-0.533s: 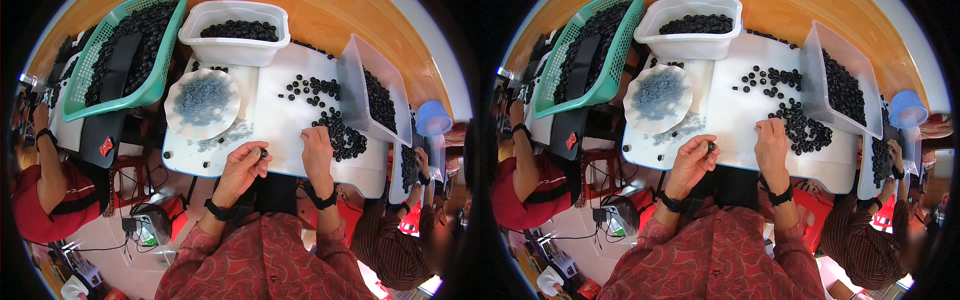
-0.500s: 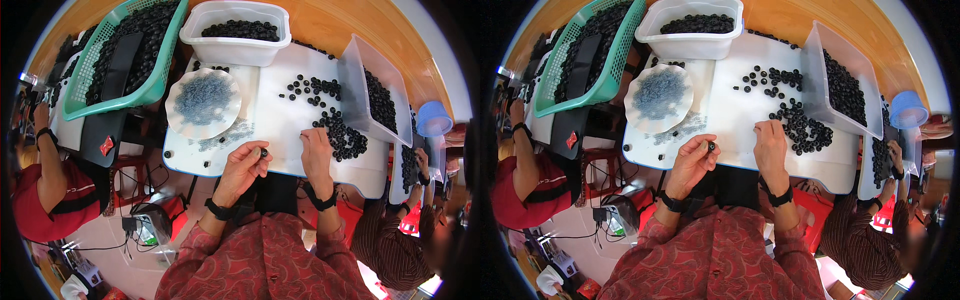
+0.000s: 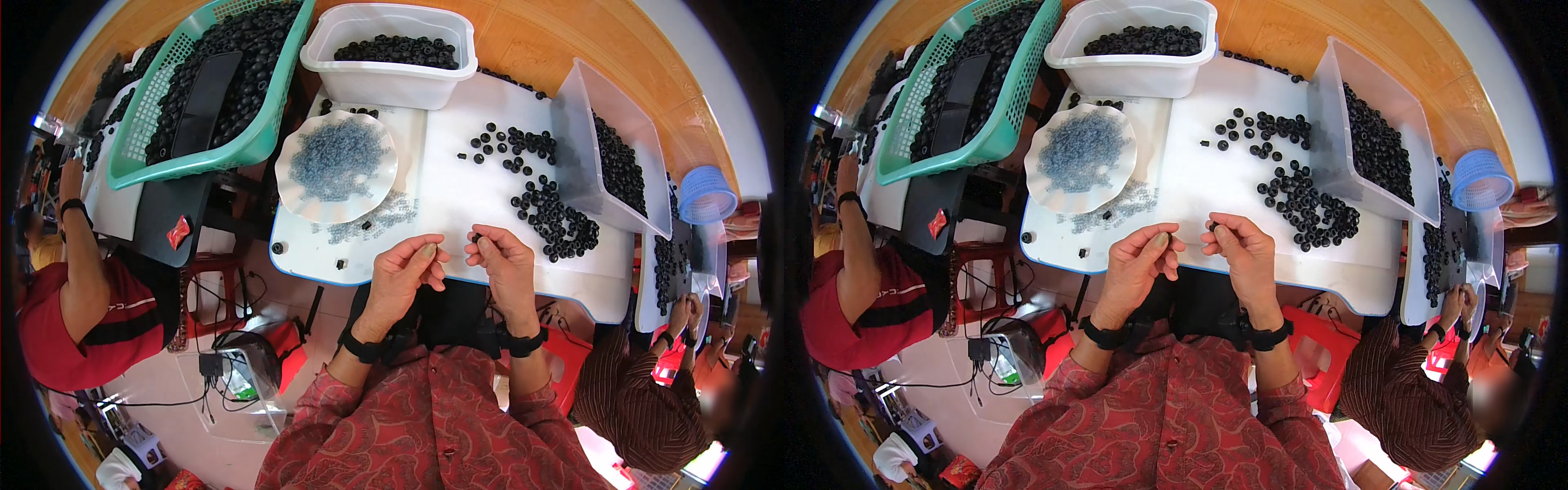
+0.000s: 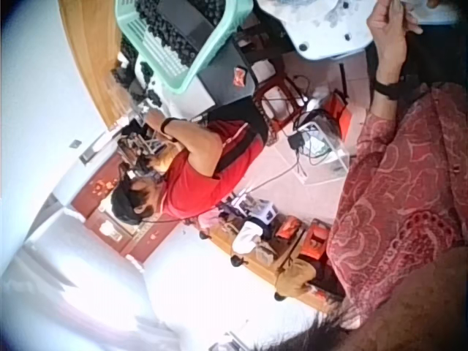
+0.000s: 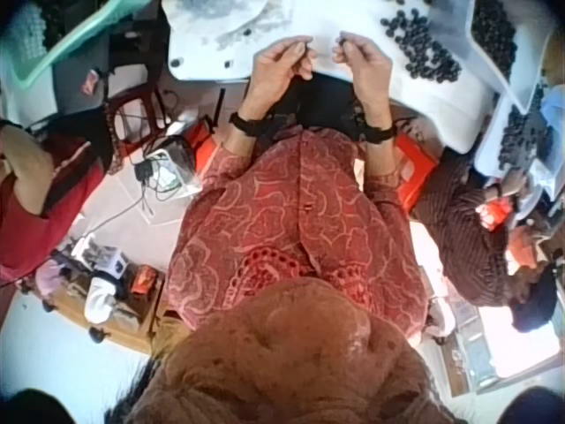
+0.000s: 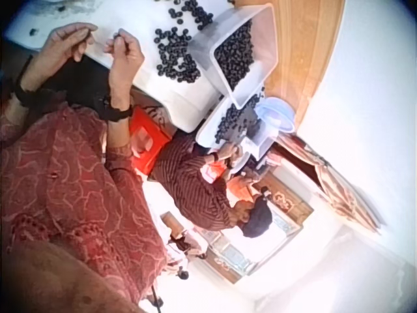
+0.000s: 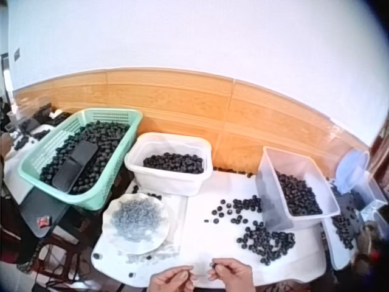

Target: Sorting and inspecting small black plastic or rubber components at a workspace.

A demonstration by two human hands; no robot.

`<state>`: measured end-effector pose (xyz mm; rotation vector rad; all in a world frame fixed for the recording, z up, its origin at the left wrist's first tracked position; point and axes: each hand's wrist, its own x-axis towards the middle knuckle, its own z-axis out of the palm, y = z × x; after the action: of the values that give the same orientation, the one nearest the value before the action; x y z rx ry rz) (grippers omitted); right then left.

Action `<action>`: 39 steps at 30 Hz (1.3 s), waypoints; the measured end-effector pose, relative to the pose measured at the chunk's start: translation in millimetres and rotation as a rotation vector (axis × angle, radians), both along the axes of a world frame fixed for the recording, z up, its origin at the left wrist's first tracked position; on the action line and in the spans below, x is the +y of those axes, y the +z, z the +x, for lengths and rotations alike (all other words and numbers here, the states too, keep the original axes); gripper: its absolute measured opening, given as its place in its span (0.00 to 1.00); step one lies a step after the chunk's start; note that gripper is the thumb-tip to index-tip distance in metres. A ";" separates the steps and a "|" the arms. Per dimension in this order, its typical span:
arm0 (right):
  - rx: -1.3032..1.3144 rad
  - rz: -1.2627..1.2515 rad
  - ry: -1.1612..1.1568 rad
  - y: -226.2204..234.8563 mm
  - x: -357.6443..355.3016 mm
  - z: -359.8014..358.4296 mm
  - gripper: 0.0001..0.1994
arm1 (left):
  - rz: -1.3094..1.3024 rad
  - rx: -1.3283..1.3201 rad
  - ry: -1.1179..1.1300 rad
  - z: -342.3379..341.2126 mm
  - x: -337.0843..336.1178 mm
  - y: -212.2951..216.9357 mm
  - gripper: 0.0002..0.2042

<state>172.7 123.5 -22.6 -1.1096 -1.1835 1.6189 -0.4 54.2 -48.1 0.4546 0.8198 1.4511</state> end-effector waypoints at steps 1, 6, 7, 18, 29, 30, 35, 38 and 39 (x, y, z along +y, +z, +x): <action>0.000 0.001 0.001 0.6 -1.4 0.0 0.11 | 0.012 0.012 0.003 0.6 -0.7 -1.1 0.13; 0.155 -0.069 0.042 3.3 -7.0 0.4 0.11 | 0.034 0.014 0.004 0.1 -3.6 2.7 0.13; 0.155 -0.068 0.044 5.0 -8.0 0.8 0.11 | 0.043 -0.005 0.003 -0.1 -4.1 4.1 0.13; 0.213 -0.041 0.067 13.1 -18.5 1.2 0.09 | 0.046 -0.124 -0.016 5.1 -6.5 19.8 0.13; 0.105 0.138 0.045 22.5 -28.5 -5.7 0.06 | 0.072 -0.269 -0.054 6.0 -9.2 23.0 0.16; 0.094 0.167 0.042 23.7 -29.6 -6.7 0.06 | 0.072 -0.269 -0.053 6.0 -9.6 23.0 0.16; 0.077 0.209 0.034 26.6 -34.6 -10.1 0.06 | 0.059 -0.394 -0.047 8.2 -11.2 17.2 0.12; 0.081 0.229 0.029 25.6 -36.4 -11.0 0.06 | 0.050 -0.475 -0.048 10.7 -11.9 15.2 0.11; 0.091 0.230 0.025 25.3 -36.9 -11.6 0.06 | 0.050 -0.476 -0.046 11.3 -12.3 14.9 0.11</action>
<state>161.0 86.6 2.7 -0.8691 -1.2909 1.4927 10.9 41.9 -33.2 0.1507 0.3905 1.4590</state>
